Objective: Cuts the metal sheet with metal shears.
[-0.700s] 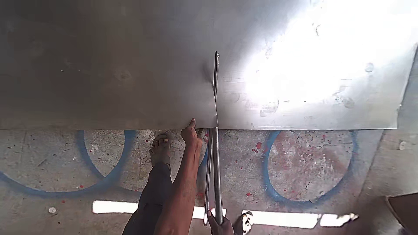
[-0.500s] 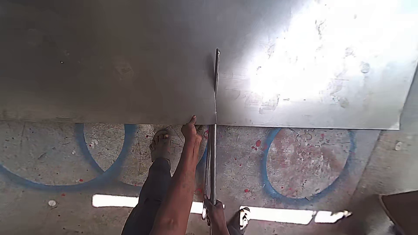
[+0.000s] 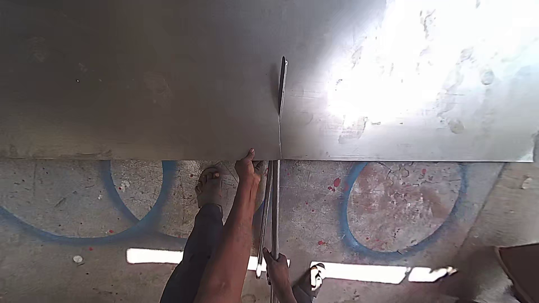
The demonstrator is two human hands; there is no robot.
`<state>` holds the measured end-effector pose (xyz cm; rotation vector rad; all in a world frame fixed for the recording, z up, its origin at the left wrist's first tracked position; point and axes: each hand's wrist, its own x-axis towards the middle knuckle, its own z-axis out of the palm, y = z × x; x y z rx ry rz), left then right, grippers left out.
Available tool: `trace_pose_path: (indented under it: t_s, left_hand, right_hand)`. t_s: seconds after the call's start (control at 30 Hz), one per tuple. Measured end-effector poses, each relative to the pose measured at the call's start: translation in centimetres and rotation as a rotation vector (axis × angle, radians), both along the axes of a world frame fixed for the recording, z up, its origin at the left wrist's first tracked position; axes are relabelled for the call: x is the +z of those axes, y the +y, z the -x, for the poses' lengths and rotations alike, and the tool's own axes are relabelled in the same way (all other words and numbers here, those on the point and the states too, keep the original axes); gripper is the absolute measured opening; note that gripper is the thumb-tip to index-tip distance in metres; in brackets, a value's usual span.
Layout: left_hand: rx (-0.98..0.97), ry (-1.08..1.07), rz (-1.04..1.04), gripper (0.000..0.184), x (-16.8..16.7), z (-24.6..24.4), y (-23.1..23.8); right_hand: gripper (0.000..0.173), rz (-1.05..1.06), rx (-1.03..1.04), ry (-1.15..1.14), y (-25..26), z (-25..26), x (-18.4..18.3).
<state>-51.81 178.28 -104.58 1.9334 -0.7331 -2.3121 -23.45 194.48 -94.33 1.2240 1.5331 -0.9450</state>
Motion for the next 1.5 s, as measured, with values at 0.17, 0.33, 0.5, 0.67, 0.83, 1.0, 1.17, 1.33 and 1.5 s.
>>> trace_pose_path:
  t_s: [0.17, 0.33, 0.5, 0.67, 0.83, 1.0, 1.17, 1.33, 1.5]
  left_hand:
    - [-0.030, -0.008, 0.005, 0.039, -0.7, -0.8, 0.3]
    - [-0.018, -0.002, -0.008, 0.040, -1.5, 0.3, -0.2]
    - [-0.043, -0.021, -0.055, 0.039, -2.2, -0.8, -1.0]
    - [-0.044, -0.051, -0.021, 0.038, 1.0, -0.3, -0.9]
    - [-0.085, -0.144, -0.006, 0.034, 7.2, 1.4, -1.3]
    - [-0.055, -0.159, -0.023, 0.032, 8.1, 3.0, -2.5]
    - [-0.109, -0.173, -0.078, 0.032, 7.5, 3.0, -3.1]
    - [-0.132, -0.153, -0.064, 0.033, 6.0, 3.1, -3.0]
    - [-0.114, -0.151, -0.073, 0.031, 5.0, 2.1, -3.2]
  right_hand:
    - [0.045, -0.035, 0.082, -0.024, 0.6, -0.7, -0.2]
    - [0.041, -0.088, 0.192, 0.079, -0.3, -0.9, -5.8]
    - [0.043, -0.123, 0.281, 0.088, -2.3, -2.2, -6.9]
    - [0.043, -0.101, 0.232, 0.013, -1.8, -1.5, -4.0]
    - [0.049, -0.107, 0.211, 0.004, -2.9, 7.1, 6.1]
    - [0.050, -0.056, 0.136, 0.029, -4.0, 11.5, 4.9]
    - [0.047, -0.122, 0.174, 0.021, -4.4, 11.2, 3.5]
    - [0.046, -0.168, 0.288, 0.046, -5.4, 10.2, -2.2]
    - [0.044, -0.105, 0.262, 0.139, -5.3, 7.6, -7.6]
